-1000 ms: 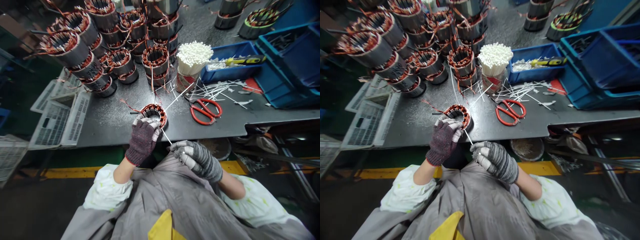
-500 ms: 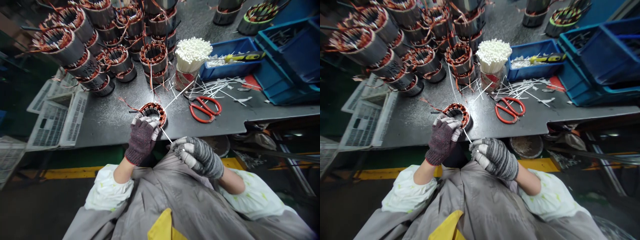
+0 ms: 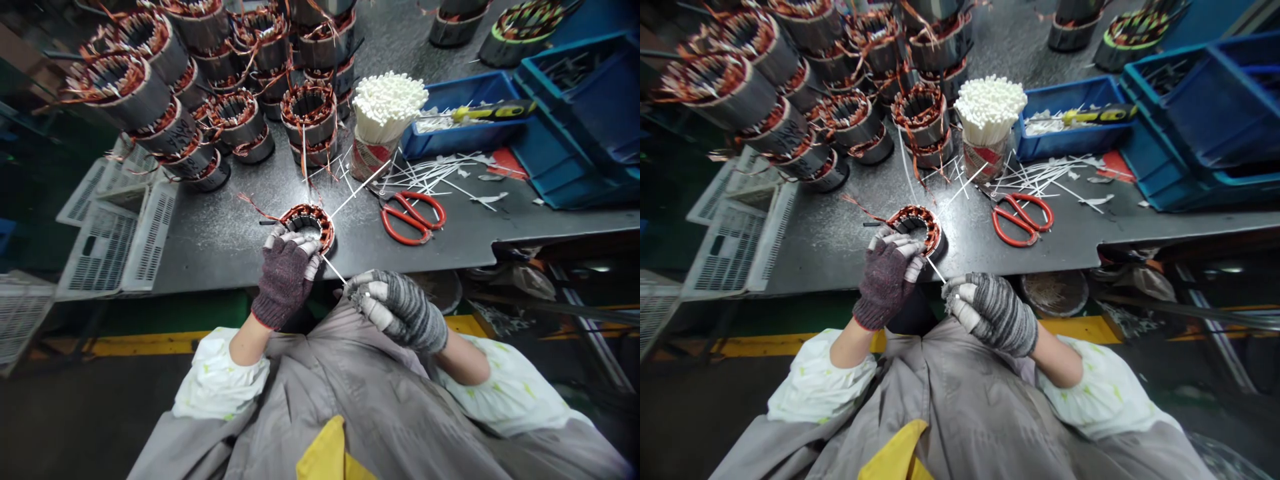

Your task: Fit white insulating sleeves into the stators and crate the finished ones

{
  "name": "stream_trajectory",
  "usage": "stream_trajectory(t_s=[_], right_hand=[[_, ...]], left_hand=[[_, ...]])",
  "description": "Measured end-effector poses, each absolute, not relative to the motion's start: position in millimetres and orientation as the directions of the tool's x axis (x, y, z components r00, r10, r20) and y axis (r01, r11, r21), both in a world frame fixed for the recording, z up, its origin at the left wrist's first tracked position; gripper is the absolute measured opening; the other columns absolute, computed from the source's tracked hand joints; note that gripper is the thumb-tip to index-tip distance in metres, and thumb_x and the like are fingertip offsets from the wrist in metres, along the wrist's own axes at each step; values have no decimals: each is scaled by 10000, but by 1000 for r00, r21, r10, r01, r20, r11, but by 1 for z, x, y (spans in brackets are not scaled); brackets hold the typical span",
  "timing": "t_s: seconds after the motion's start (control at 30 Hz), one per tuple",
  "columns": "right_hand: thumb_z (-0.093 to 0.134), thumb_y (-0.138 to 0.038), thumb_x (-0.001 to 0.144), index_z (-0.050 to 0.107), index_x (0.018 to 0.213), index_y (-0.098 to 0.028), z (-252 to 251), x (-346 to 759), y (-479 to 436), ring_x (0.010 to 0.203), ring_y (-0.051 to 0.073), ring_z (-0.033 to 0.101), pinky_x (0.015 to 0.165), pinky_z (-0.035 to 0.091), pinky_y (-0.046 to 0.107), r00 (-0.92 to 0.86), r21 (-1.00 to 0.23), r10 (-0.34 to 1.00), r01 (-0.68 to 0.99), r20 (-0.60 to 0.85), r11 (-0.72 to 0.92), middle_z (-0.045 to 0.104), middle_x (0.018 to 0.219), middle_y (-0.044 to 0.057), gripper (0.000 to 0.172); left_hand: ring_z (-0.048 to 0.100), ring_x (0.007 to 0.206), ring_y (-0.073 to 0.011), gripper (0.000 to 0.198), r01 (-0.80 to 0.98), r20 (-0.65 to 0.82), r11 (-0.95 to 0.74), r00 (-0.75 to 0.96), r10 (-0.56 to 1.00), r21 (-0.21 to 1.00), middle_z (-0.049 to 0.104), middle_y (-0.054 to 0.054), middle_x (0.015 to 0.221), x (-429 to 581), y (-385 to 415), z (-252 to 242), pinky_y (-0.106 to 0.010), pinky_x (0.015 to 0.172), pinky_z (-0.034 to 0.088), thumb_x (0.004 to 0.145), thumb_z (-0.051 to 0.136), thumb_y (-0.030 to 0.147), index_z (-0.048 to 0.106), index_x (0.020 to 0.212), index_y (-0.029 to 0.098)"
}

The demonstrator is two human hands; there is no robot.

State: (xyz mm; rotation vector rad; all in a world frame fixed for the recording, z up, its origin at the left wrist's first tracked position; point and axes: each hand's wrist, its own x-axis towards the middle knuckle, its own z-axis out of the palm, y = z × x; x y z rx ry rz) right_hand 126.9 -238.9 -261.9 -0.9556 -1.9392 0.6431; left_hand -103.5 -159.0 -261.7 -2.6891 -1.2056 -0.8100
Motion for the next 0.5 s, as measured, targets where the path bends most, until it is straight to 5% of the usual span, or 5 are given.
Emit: stream_trajectory(t_s=[0.27,0.37,0.5], right_hand=[[475,-291,1028,730,1031,-195,-296,98,-198,1016,182,741,915,616,320,-312,-758,803,280,509,589,759,1156,107,273],[519,-374,1022,764,1012,-221,-304,89,-193,1032,192,739,933,609,336,-216,-820,837,189,502,541,766,1142,91,289],[678,-469,924,753,966,-244,-297,86,-196,716,164,718,672,616,300,-1,-974,976,-70,216,216,764,837,25,240]], left_hand=[[652,1186,-254,338,740,582,-650,456,673,173,741,-97,1184,-100,-164,-267,-501,1212,363,970,571,223,593,1302,168],[577,1322,-274,416,779,602,-544,281,748,312,708,-123,1278,-95,-167,-270,-490,1195,385,966,603,271,564,1366,165],[644,1216,-242,259,731,588,-507,179,789,457,759,-69,1155,-90,-167,-268,-482,1165,406,961,632,307,661,1204,220]])
